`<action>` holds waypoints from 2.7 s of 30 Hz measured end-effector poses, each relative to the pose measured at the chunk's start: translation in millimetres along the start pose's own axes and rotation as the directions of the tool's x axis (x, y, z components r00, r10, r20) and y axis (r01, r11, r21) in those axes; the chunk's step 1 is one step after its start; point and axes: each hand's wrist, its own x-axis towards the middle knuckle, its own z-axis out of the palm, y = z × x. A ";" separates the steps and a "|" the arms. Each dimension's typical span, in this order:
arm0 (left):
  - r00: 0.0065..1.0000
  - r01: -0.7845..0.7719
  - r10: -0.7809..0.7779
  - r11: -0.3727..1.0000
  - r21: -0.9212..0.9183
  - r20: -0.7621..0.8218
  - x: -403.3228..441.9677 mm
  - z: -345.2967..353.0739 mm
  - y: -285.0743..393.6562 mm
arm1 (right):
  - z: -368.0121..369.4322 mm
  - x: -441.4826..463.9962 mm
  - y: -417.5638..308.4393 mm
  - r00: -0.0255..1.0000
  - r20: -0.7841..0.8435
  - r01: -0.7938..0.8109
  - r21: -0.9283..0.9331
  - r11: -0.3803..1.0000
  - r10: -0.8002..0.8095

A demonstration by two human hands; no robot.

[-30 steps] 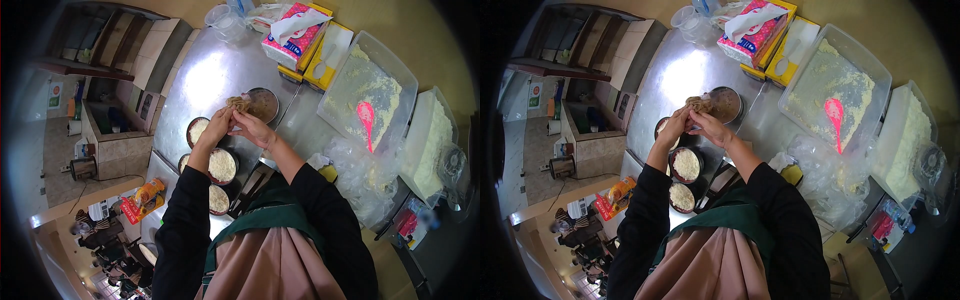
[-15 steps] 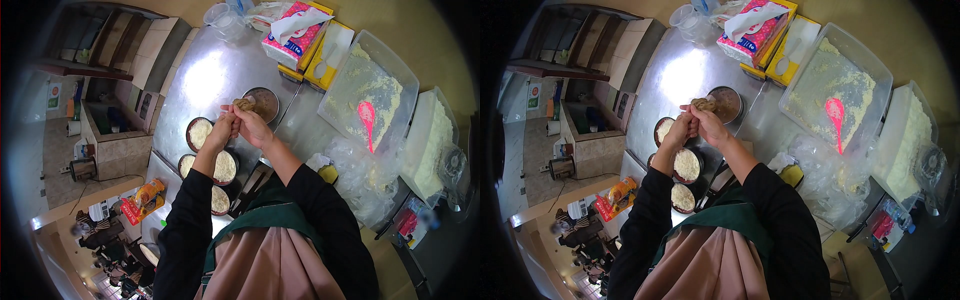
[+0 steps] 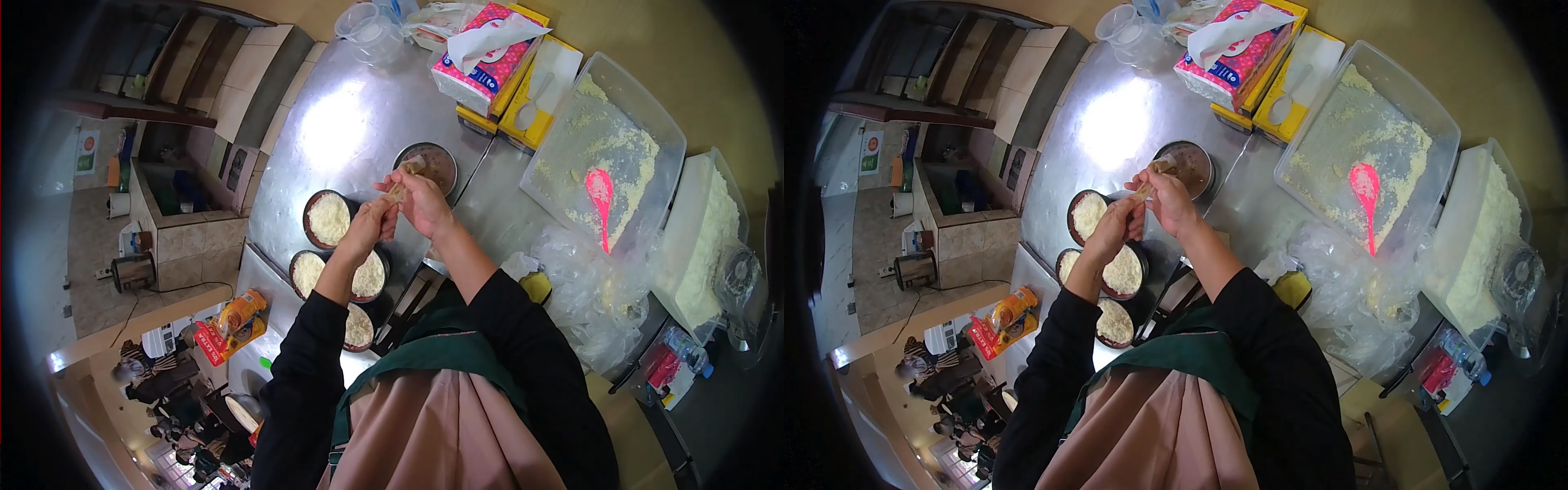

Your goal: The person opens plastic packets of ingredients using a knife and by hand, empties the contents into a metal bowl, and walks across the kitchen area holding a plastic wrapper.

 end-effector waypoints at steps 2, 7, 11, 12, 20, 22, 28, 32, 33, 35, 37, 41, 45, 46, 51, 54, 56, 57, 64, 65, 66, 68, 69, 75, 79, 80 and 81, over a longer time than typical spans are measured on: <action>0.998 0.056 -0.056 0.998 0.011 -0.022 -2.6 9.2 12.9 | 1.0 -4.0 -2.0 1.000 -0.005 -0.011 -0.049 0.999 0.011; 0.998 0.058 -0.060 0.996 0.063 0.030 14.5 4.4 12.4 | 5.6 -7.0 -2.4 0.993 -0.034 -0.116 -0.163 0.980 0.112; 0.997 -0.059 0.067 0.985 0.162 -0.045 8.3 10.4 0.2 | -4.1 -2.0 -3.8 0.994 -0.014 -0.109 -0.144 0.984 0.108; 0.997 -0.059 0.068 0.985 0.163 -0.046 6.2 10.1 -2.2 | -6.6 0.7 -2.8 0.992 -0.040 -0.128 -0.124 0.984 0.124; 0.996 -0.078 0.084 0.976 0.204 -0.018 -10.1 6.4 -14.3 | -17.2 4.9 -4.1 0.987 -0.052 -0.154 -0.057 0.986 0.151; 0.997 -0.076 0.080 0.981 0.181 -0.013 -15.4 6.7 -14.5 | -18.2 4.2 -5.7 0.984 -0.097 -0.153 -0.057 0.987 0.147; 0.996 -0.091 0.093 0.981 0.173 -0.008 -28.9 7.0 -22.6 | -30.6 8.1 -5.6 0.979 -0.128 -0.169 -0.064 0.984 0.160; 0.995 -0.091 0.095 0.982 0.168 -0.016 -37.5 9.0 -24.1 | -33.3 11.0 -5.8 0.979 -0.124 -0.168 -0.069 0.983 0.159; 0.995 -0.091 0.095 0.982 0.166 -0.017 -39.7 9.4 -24.0 | -33.3 11.6 -6.3 0.979 -0.124 -0.171 -0.070 0.983 0.161; 0.995 -0.086 0.092 0.981 0.175 -0.026 -43.7 10.0 -23.0 | -32.1 13.7 -7.9 0.977 -0.142 -0.169 -0.072 0.983 0.157; 0.995 -0.085 0.093 0.979 0.183 -0.036 -48.5 12.2 -23.3 | -31.2 14.8 -8.3 0.975 -0.160 -0.170 -0.074 0.983 0.156; 0.993 -0.105 0.112 0.976 0.191 -0.030 -52.2 15.4 -27.8 | -41.1 18.7 -10.5 0.974 -0.191 -0.139 -0.063 0.988 0.124; 0.996 -0.076 0.084 0.984 0.160 -0.041 -54.6 19.3 -30.0 | -40.9 21.4 -11.8 0.971 -0.218 -0.127 -0.130 0.983 0.096; 0.991 -0.106 0.120 0.973 0.206 -0.056 -54.8 20.8 -31.4 | -40.6 21.6 -12.2 0.971 -0.219 -0.130 -0.134 0.983 0.098; 0.988 -0.091 0.128 0.940 0.329 -0.091 -60.4 27.1 -27.2 | -40.7 23.4 -11.6 0.969 -0.223 -0.155 -0.202 0.967 0.109; 0.974 -0.164 0.212 0.904 0.396 -0.080 -62.8 31.6 -30.9 | -42.6 24.5 -10.4 0.966 -0.232 -0.167 -0.214 0.962 0.117; 0.957 -0.217 0.279 0.872 0.438 -0.080 -63.2 33.1 -34.9 | -44.5 25.0 -9.0 0.960 -0.252 -0.177 -0.220 0.959 0.119; 0.957 -0.217 0.279 0.874 0.434 -0.082 -64.5 34.4 -33.9 | -45.5 25.2 -8.7 0.955 -0.271 -0.182 -0.224 0.957 0.118; 0.963 -0.218 0.267 0.862 0.458 -0.045 -66.3 41.8 -39.1 | -37.8 19.8 -16.6 0.943 -0.269 -0.256 -0.218 0.942 0.195; 0.967 -0.209 0.254 0.857 0.471 -0.032 -66.0 43.4 -40.6 | -35.8 18.7 -18.4 0.937 -0.283 -0.278 -0.257 0.926 0.203; 0.966 -0.210 0.255 0.862 0.461 -0.037 -64.8 46.8 -42.4 | -33.7 17.5 -20.6 0.931 -0.298 -0.300 -0.296 0.907 0.211; 0.958 -0.266 0.287 0.873 0.408 0.012 -60.9 56.3 -47.8 | -38.6 15.5 -30.0 0.930 -0.284 -0.332 -0.377 0.865 0.233; 0.955 -0.285 0.291 0.870 0.403 0.048 -56.3 59.4 -52.1 | -40.9 14.7 -36.2 0.929 -0.267 -0.353 -0.448 0.821 0.254; 0.934 -0.353 0.332 0.917 0.186 0.134 -35.7 90.6 -72.7 | -21.2 26.0 -67.4 0.778 -0.506 -0.611 -0.746 0.265 0.371; 0.917 -0.394 0.383 0.912 0.114 0.109 -27.4 110.5 -76.7 | -25.3 35.8 -72.8 0.747 -0.569 -0.613 -0.789 0.027 0.343; 0.921 -0.384 0.371 0.917 0.113 0.118 -25.5 112.2 -76.9 | -25.6 38.0 -73.3 0.763 -0.557 -0.583 -0.812 -0.024 0.329; 0.921 -0.385 0.375 0.918 0.095 0.103 -23.7 112.9 -77.4 | -32.1 39.8 -72.0 0.831 -0.510 -0.466 -0.856 -0.222 0.221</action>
